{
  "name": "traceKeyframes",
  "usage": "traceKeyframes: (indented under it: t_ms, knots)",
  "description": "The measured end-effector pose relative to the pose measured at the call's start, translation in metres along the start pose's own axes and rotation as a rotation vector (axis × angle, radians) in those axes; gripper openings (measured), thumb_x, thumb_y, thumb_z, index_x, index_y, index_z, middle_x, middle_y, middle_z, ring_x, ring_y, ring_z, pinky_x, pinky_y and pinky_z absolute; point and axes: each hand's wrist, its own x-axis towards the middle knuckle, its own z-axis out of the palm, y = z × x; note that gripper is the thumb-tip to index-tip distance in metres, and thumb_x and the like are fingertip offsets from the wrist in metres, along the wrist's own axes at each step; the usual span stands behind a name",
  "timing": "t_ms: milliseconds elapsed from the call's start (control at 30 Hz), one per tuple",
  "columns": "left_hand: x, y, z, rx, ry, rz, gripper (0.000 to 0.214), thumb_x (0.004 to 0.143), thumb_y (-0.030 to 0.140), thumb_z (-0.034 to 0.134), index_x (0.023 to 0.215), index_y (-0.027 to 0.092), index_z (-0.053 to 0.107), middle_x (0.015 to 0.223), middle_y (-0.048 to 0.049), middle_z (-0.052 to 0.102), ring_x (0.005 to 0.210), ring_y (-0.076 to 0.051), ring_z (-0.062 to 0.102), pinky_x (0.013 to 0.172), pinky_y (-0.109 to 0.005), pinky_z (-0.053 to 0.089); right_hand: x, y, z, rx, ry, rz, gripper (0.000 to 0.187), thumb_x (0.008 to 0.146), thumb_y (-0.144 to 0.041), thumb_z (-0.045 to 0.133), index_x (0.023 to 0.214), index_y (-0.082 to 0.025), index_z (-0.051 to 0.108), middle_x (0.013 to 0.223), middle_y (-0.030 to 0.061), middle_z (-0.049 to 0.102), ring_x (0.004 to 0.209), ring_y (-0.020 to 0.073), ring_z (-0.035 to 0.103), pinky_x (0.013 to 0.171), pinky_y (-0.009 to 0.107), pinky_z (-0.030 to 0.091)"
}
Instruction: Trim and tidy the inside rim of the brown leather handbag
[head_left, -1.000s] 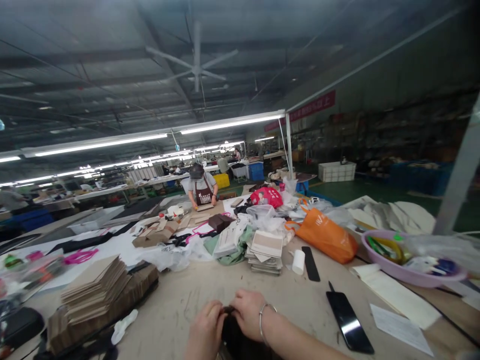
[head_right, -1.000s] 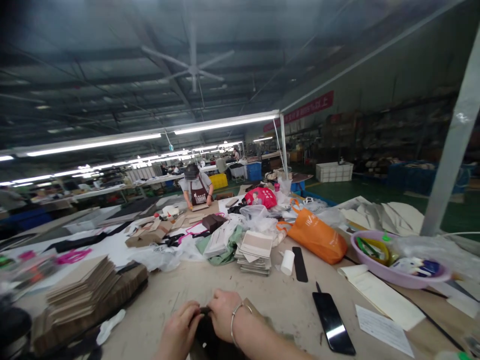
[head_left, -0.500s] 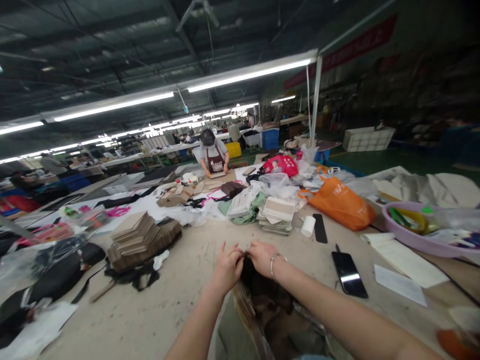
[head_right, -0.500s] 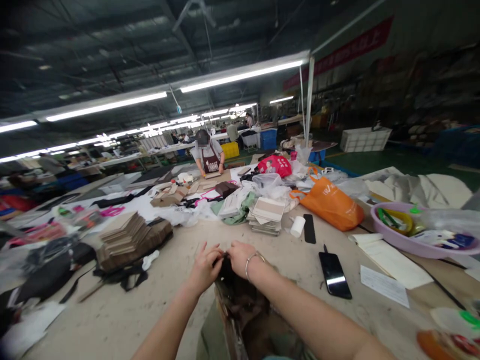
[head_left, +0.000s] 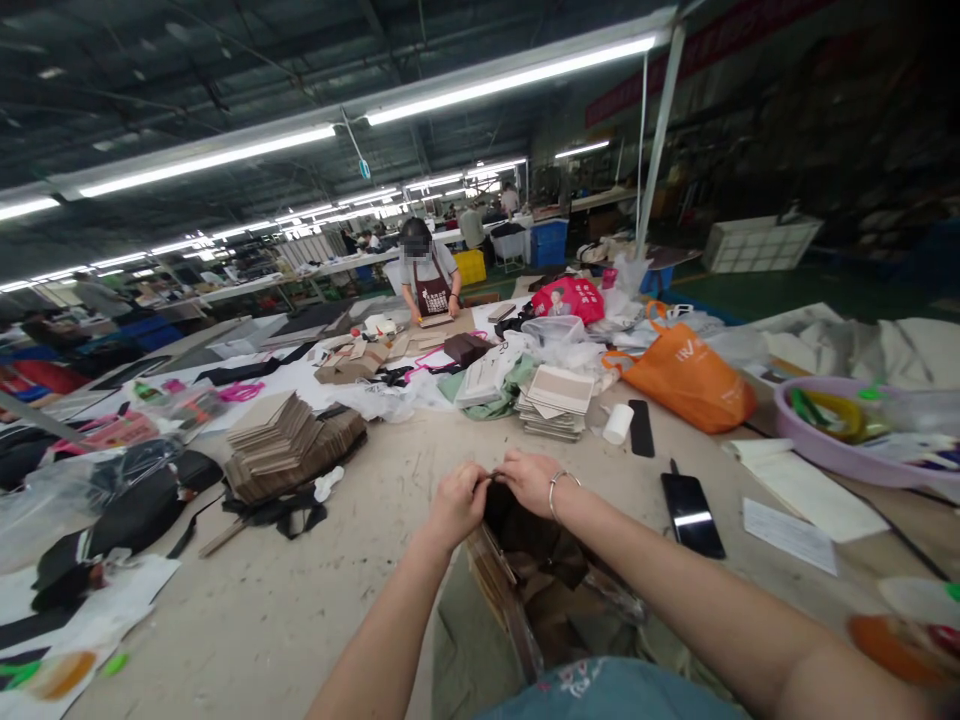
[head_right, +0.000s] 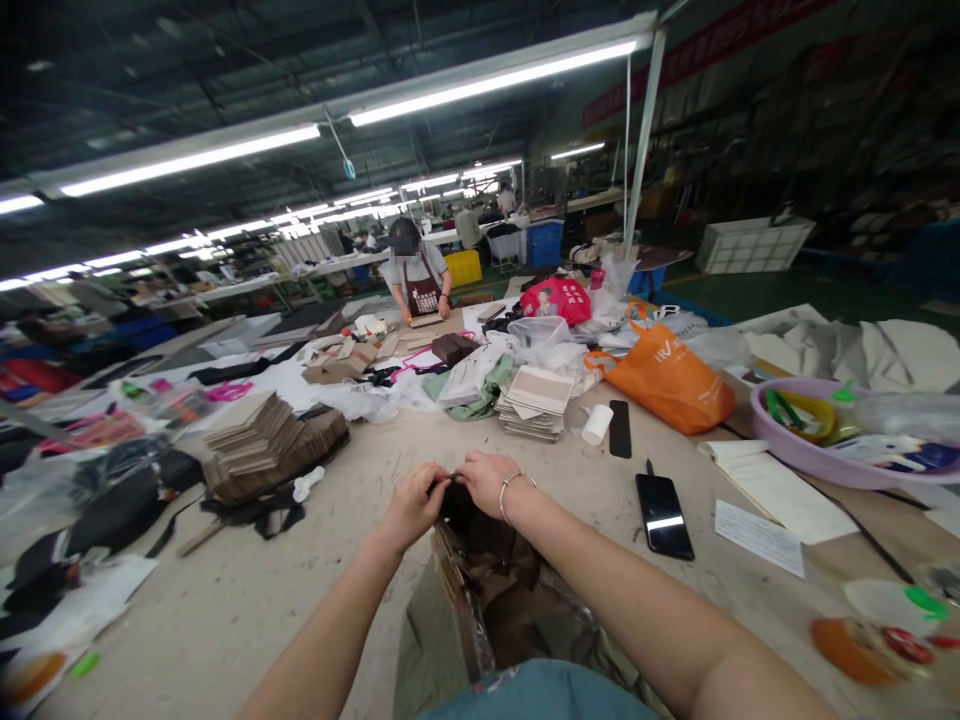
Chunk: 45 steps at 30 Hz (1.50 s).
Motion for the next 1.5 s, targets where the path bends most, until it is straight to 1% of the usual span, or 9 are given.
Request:
traceKeyframes:
  t_ms: [133, 333, 533, 700, 833, 967, 1067, 1133, 1500]
  knots:
    - [0.0, -0.001, -0.001, 0.014, -0.029, -0.036, 0.009, 0.085, 0.015, 0.045, 0.084, 0.019, 0.053, 0.078, -0.0032, 0.06, 0.075, -0.016, 0.057, 0.069, -0.028, 0.045, -0.002, 0.0, -0.004, -0.011, 0.002, -0.04, 0.03, 0.094, -0.033, 0.036, 0.1, -0.024, 0.064, 0.096, 0.0053, 0.06, 0.081, 0.0172, 0.059, 0.064, 0.028, 0.04]
    - [-0.002, -0.002, -0.004, 0.007, -0.058, -0.099, 0.01, 0.085, 0.016, 0.043, 0.083, 0.02, 0.052, 0.076, -0.0025, 0.061, 0.073, -0.016, 0.057, 0.067, -0.028, 0.043, -0.002, -0.005, -0.015, -0.018, 0.025, -0.097, 0.031, 0.088, -0.034, 0.046, 0.115, -0.025, 0.057, 0.106, 0.0061, 0.059, 0.087, 0.0192, 0.058, 0.067, 0.029, 0.04]
    - [-0.003, -0.002, -0.006, -0.025, -0.048, -0.176, 0.008, 0.085, 0.018, 0.045, 0.079, 0.021, 0.049, 0.073, 0.0, 0.06, 0.069, -0.015, 0.057, 0.064, -0.026, 0.042, 0.002, -0.008, -0.019, -0.031, 0.002, -0.144, 0.03, 0.083, -0.043, 0.053, 0.104, -0.024, 0.064, 0.097, 0.0047, 0.062, 0.084, 0.0189, 0.058, 0.064, 0.028, 0.038]
    - [-0.003, -0.001, -0.004, -0.147, -0.015, -0.259, 0.006, 0.083, 0.018, 0.047, 0.085, 0.022, 0.043, 0.077, 0.0008, 0.062, 0.07, -0.014, 0.059, 0.065, -0.026, 0.045, 0.005, -0.01, -0.016, -0.049, 0.006, -0.153, 0.038, 0.08, -0.054, 0.055, 0.099, -0.023, 0.065, 0.092, 0.0042, 0.062, 0.079, 0.0178, 0.058, 0.061, 0.027, 0.036]
    - [0.0, -0.001, -0.003, -0.169, -0.026, -0.277, 0.008, 0.082, 0.017, 0.048, 0.088, 0.022, 0.045, 0.08, -0.0008, 0.064, 0.073, -0.015, 0.061, 0.067, -0.028, 0.046, 0.01, -0.01, -0.011, -0.089, 0.014, -0.127, 0.035, 0.092, -0.039, 0.04, 0.086, -0.019, 0.067, 0.086, 0.0057, 0.063, 0.074, 0.0163, 0.058, 0.058, 0.027, 0.034]
    - [0.002, -0.004, -0.01, -0.209, -0.101, -0.285, 0.021, 0.08, 0.013, 0.05, 0.1, 0.019, 0.052, 0.094, -0.0046, 0.069, 0.088, -0.016, 0.064, 0.079, -0.031, 0.049, 0.014, -0.006, -0.01, -0.093, 0.011, -0.13, 0.032, 0.091, -0.032, 0.04, 0.082, -0.018, 0.067, 0.084, 0.0058, 0.063, 0.071, 0.0154, 0.057, 0.055, 0.027, 0.031]
    - [0.002, -0.005, -0.017, -0.119, -0.143, -0.33, 0.029, 0.076, 0.014, 0.06, 0.104, 0.017, 0.059, 0.103, -0.0071, 0.07, 0.094, -0.018, 0.065, 0.085, -0.032, 0.05, 0.017, -0.003, -0.012, -0.081, 0.005, -0.134, 0.031, 0.091, -0.033, 0.041, 0.082, -0.019, 0.068, 0.084, 0.0049, 0.064, 0.072, 0.0147, 0.057, 0.055, 0.027, 0.03]
    - [0.002, -0.006, -0.019, -0.041, -0.14, -0.345, 0.027, 0.074, 0.016, 0.064, 0.101, 0.017, 0.064, 0.102, -0.0074, 0.071, 0.092, -0.019, 0.066, 0.085, -0.034, 0.05, 0.019, -0.002, -0.013, -0.071, 0.001, -0.141, 0.031, 0.091, -0.033, 0.043, 0.083, -0.019, 0.068, 0.085, 0.0043, 0.064, 0.073, 0.0143, 0.057, 0.056, 0.027, 0.031]
    - [0.006, -0.005, -0.009, 0.086, -0.109, -0.295, 0.018, 0.082, 0.019, 0.055, 0.093, 0.019, 0.07, 0.09, -0.0059, 0.073, 0.082, -0.02, 0.068, 0.077, -0.032, 0.052, 0.02, 0.003, -0.014, -0.041, 0.0, -0.139, 0.03, 0.092, -0.034, 0.042, 0.087, -0.021, 0.069, 0.088, 0.0035, 0.064, 0.076, 0.0141, 0.057, 0.059, 0.026, 0.032]
